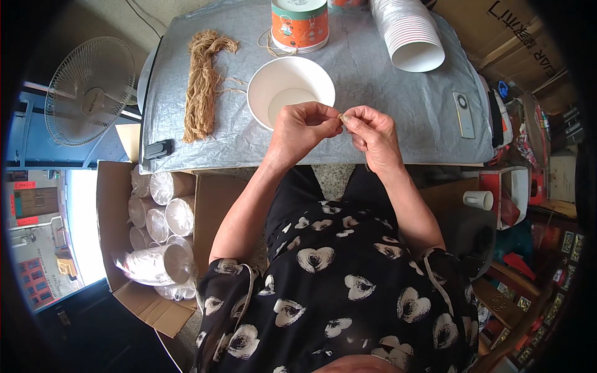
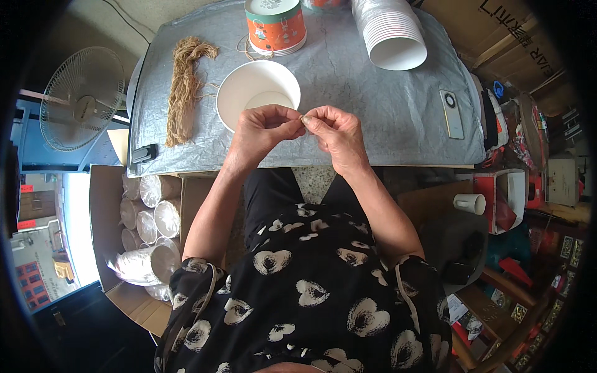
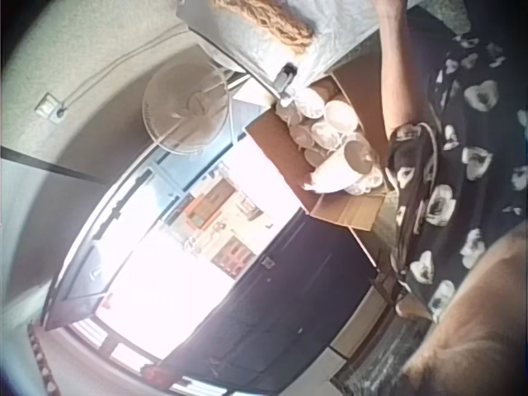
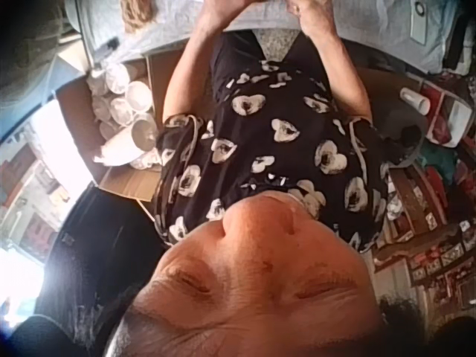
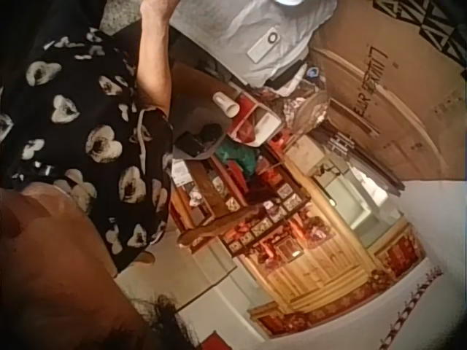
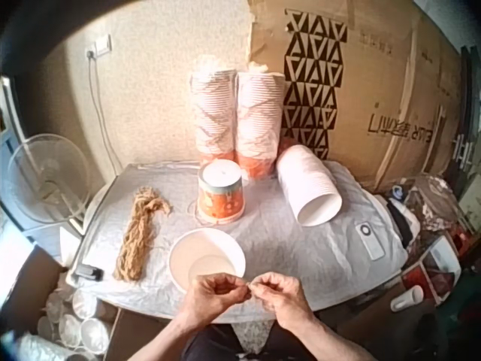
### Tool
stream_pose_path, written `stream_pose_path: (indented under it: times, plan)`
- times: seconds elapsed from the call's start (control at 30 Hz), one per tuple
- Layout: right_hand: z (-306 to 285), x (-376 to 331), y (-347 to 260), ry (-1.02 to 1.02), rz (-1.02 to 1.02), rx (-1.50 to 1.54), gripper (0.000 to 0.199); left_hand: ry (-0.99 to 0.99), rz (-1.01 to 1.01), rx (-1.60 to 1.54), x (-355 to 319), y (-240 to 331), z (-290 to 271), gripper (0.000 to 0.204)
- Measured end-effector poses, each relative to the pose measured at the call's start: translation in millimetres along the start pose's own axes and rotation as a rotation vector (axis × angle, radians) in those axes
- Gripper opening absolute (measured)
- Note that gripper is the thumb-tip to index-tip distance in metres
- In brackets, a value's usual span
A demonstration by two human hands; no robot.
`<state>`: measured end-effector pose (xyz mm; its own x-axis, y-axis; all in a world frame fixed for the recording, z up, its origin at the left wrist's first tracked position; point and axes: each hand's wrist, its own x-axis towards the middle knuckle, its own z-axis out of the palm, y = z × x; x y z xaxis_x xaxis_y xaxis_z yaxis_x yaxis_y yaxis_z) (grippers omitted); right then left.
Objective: The person attaches string handles to paper cups by threading strings through the holes in the cups, tying knots in the strings by hand, and stacking the cups.
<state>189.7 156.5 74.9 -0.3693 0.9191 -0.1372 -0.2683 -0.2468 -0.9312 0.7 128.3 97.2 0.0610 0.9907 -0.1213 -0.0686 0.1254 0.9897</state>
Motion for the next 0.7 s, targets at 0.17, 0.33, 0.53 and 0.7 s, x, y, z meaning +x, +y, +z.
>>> stream_pose_path:
  times: [0.17, 0.33, 0.53, 0.7]
  plan:
    - [0.8, -0.6, 0.8, -0.009, 0.004, 0.020, 0.009, -0.004, -0.001, 0.018, -1.9, 2.5, -0.2, 0.016]
    - [0.5, -0.6, 1.4, -0.016, 0.005, 0.011, 0.009, -0.001, 0.015, 0.006, -1.8, -1.7, -1.4, 0.016]
    - [-0.2, 4.2, -1.0, 0.047, 0.067, 0.066, 0.019, -0.034, 0.037, 0.031, -3.3, 1.3, -1.9, 0.013]
    - [1.2, 4.7, -7.1, -0.074, 0.144, 0.030, 0.017, -0.044, 0.046, 0.056, -3.7, -0.2, -2.4, 0.011]
